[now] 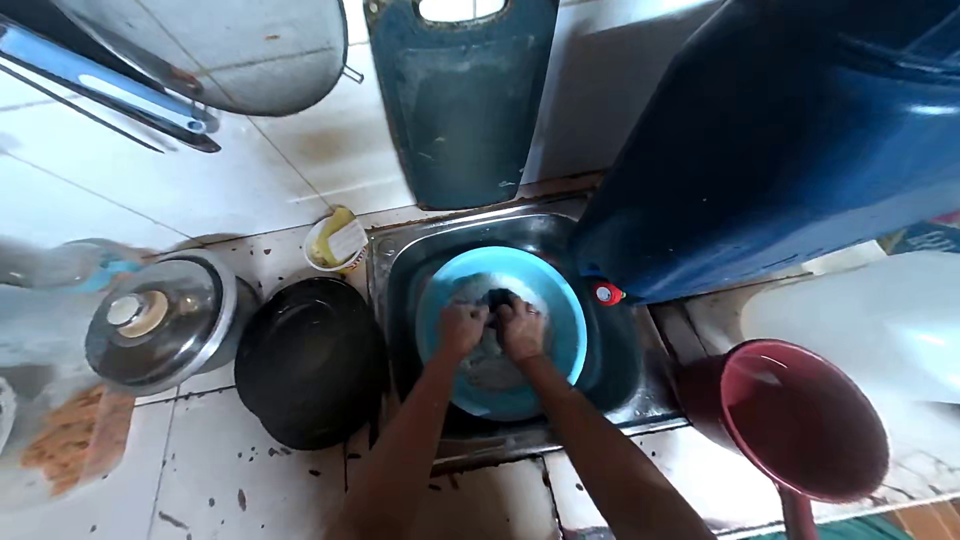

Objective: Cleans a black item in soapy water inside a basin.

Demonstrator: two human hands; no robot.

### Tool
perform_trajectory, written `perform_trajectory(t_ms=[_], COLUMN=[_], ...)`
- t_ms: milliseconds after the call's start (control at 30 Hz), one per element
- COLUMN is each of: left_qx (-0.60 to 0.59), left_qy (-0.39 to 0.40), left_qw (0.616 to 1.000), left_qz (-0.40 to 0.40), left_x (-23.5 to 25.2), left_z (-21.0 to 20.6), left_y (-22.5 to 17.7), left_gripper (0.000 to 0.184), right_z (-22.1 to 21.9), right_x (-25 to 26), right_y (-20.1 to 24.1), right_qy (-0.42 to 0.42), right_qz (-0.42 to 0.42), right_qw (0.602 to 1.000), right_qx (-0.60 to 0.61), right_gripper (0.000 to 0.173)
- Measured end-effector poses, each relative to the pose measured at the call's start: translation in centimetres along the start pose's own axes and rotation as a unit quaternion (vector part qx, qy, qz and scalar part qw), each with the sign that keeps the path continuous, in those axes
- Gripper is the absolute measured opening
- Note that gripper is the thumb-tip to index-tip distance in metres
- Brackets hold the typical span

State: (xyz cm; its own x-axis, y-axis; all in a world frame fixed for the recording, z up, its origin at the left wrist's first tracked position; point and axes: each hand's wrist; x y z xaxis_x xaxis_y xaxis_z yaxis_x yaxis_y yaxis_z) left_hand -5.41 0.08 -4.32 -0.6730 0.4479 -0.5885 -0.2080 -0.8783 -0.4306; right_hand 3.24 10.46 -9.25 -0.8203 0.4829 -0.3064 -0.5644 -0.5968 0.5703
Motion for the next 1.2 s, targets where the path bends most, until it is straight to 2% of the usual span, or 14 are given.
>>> perform_trajectory(t_ms=[67, 133, 267, 333, 433, 533, 633, 733, 833, 867, 933, 1033, 1133, 1200], left_qx=[0.164, 0.16, -0.011, -0.14, -0.277, -0.39, -0.473, -0.6, -0.702, -0.699, -0.622, -0.456, -0.223, -0.107], left_qy=[0.097, 0.145, 0.067, 0.009, -0.003, 0.01, 0.029, 0.07, 0.183, 0.165, 0.026, -0.094, -0.037, -0.057], left_qw=[0.982, 0.976, 0.997, 0.989, 0.956, 0.91, 0.866, 0.791, 0.687, 0.694, 0.778, 0.885, 0.968, 0.974], left_qz=[0.011, 0.04, 0.045, 0.046, 0.092, 0.137, 0.157, 0.096, 0.031, 0.046, 0.089, 0.02, -0.11, -0.19], left_x=[0.6, 0.5, -0.2, -0.3, -1.3, -2.6, -2.6, -1.7, -1.9, -2.1, -3.2, -5.3, -7.8, -8.8], left_z=[-1.4, -3.3, -3.6, -2.9, -1.6, -0.8, -1.2, -2.6, -2.7, -2.4, -1.7, -1.4, -0.8, -0.7], left_y=[1.4, 2.5, 2.7, 3.0, 2.7, 2.4, 3.7, 4.8, 4.5, 3.7, 1.3, -2.5, -5.1, -5.8], left_gripper=[0.047, 0.057, 0.061, 0.048, 0.051, 0.056, 0.058, 0.056, 0.065, 0.058, 0.036, 0.044, 0.048, 0.045], right_z=[0.4, -0.7, -1.2, -1.0, -3.9, -4.7, -0.5, 5.3, 7.5, 7.9, 8.0, 6.5, 4.8, 4.4], right_x=[2.0, 2.1, -0.4, -0.5, -0.3, -1.5, -2.4, -4.6, -6.2, -6.6, -7.1, -7.0, -6.9, -6.7], right_y=[-2.1, -3.4, 0.3, 2.2, 0.9, 0.5, 3.9, 6.7, 5.2, 4.3, 3.1, 1.9, 1.6, 2.0], right_qy=[0.075, 0.127, 0.269, 0.262, 0.259, 0.329, 0.35, 0.252, 0.164, 0.142, 0.108, 0.124, 0.108, 0.067], right_qz=[-0.091, -0.123, -0.107, -0.093, -0.049, -0.016, 0.01, 0.09, 0.12, 0.067, -0.085, -0.218, -0.138, -0.049], right_qw=[0.989, 0.977, 0.952, 0.955, 0.962, 0.944, 0.926, 0.922, 0.867, 0.859, 0.849, 0.79, 0.663, 0.558], right_qx=[-0.094, -0.121, -0.102, -0.101, -0.071, -0.024, 0.14, 0.279, 0.455, 0.487, 0.511, 0.56, 0.728, 0.826], right_gripper=[0.059, 0.07, 0.049, 0.053, 0.057, 0.05, 0.04, 0.026, 0.024, 0.03, 0.048, 0.067, 0.064, 0.054])
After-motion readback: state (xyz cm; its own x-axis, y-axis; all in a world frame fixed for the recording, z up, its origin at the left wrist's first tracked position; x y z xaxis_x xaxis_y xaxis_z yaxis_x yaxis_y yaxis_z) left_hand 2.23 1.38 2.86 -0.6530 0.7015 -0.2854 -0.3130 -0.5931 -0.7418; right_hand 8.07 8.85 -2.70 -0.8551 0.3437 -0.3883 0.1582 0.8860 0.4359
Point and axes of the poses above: each hand's wrist, its own x-axis towards the middle knuckle, its own z-axis out of the back of the hand, y = z × x, and after that the axes turned 9 degrees about x, right-handed
